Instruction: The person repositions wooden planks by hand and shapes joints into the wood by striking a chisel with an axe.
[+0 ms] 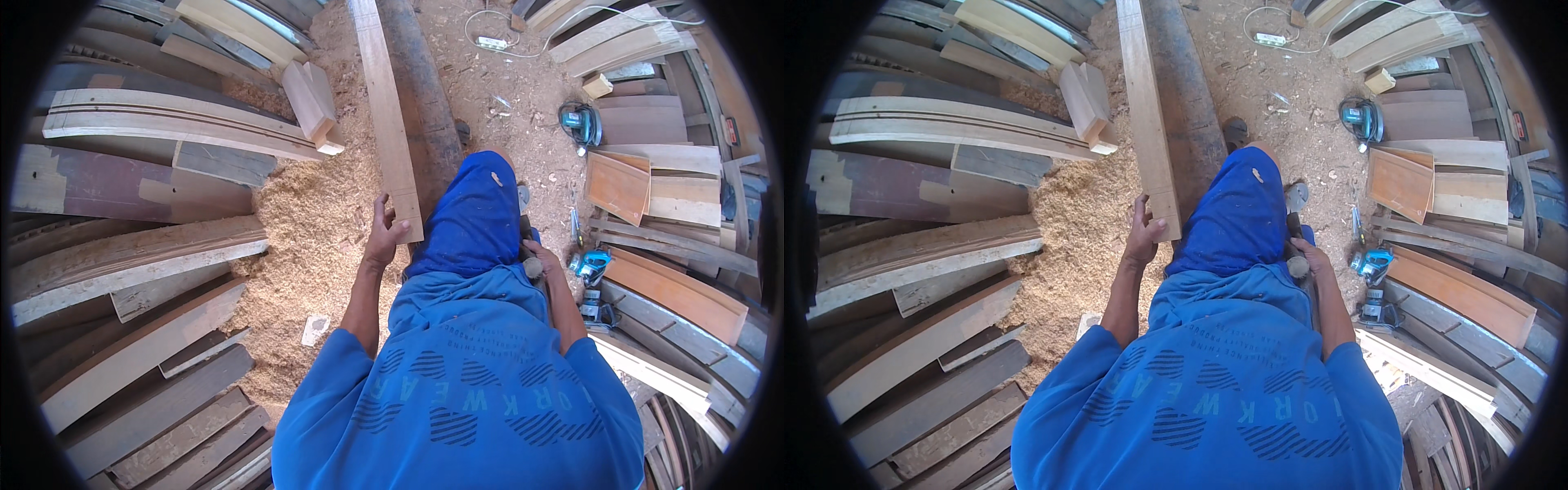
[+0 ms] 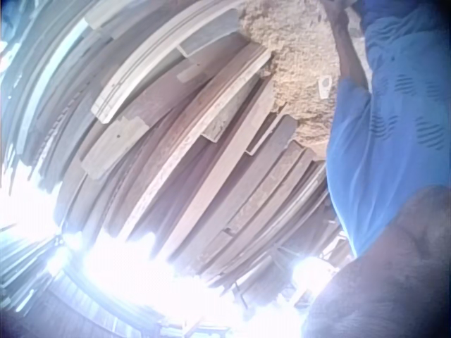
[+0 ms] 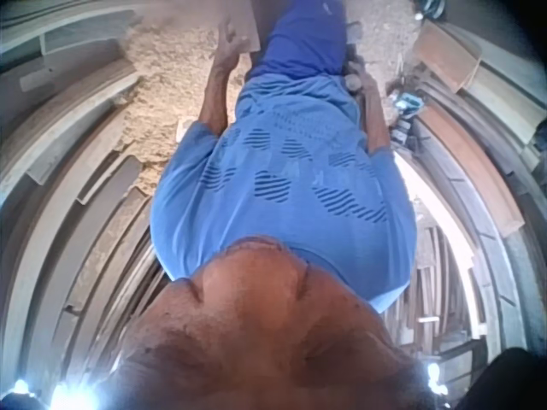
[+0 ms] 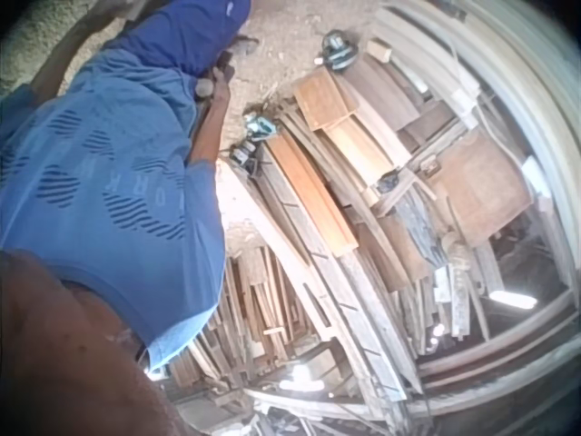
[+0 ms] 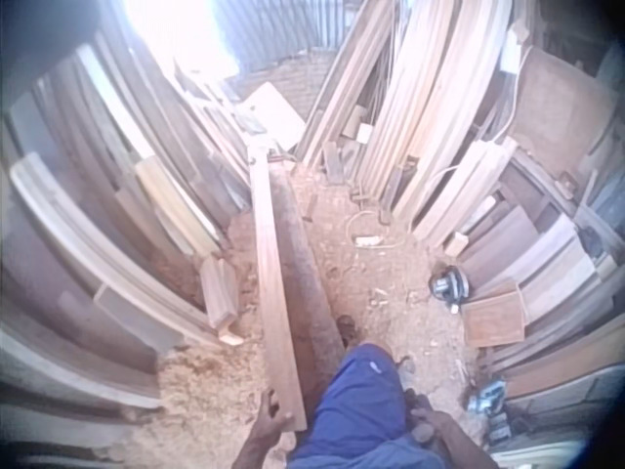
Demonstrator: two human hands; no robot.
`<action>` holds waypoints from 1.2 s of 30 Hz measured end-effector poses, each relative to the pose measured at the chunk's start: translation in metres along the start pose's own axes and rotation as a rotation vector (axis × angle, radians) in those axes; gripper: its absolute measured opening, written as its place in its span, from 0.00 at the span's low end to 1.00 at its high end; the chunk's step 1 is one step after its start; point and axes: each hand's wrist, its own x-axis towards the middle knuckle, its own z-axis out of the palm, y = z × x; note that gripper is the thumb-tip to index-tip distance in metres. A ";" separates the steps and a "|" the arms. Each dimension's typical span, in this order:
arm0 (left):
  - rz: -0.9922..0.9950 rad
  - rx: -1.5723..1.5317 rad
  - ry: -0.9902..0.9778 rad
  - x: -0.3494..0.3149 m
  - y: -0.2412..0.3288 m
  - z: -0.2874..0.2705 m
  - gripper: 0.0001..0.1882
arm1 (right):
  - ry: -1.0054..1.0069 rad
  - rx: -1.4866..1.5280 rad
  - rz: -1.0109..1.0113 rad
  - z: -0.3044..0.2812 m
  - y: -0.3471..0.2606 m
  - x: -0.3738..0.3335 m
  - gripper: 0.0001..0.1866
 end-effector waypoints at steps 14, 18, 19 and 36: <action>0.158 0.352 0.106 0.009 0.001 0.010 0.56 | -0.030 0.066 0.023 0.011 -0.004 -0.007 0.18; 0.026 1.345 0.429 0.017 0.053 0.039 0.57 | -0.016 0.049 0.002 0.005 0.000 -0.003 0.18; 0.028 1.347 0.429 0.022 0.054 0.042 0.57 | -0.018 0.051 0.001 0.004 0.000 -0.003 0.18; 0.096 1.180 0.471 0.050 0.026 0.023 0.30 | -0.009 -0.290 -0.483 0.083 -0.104 -0.118 0.20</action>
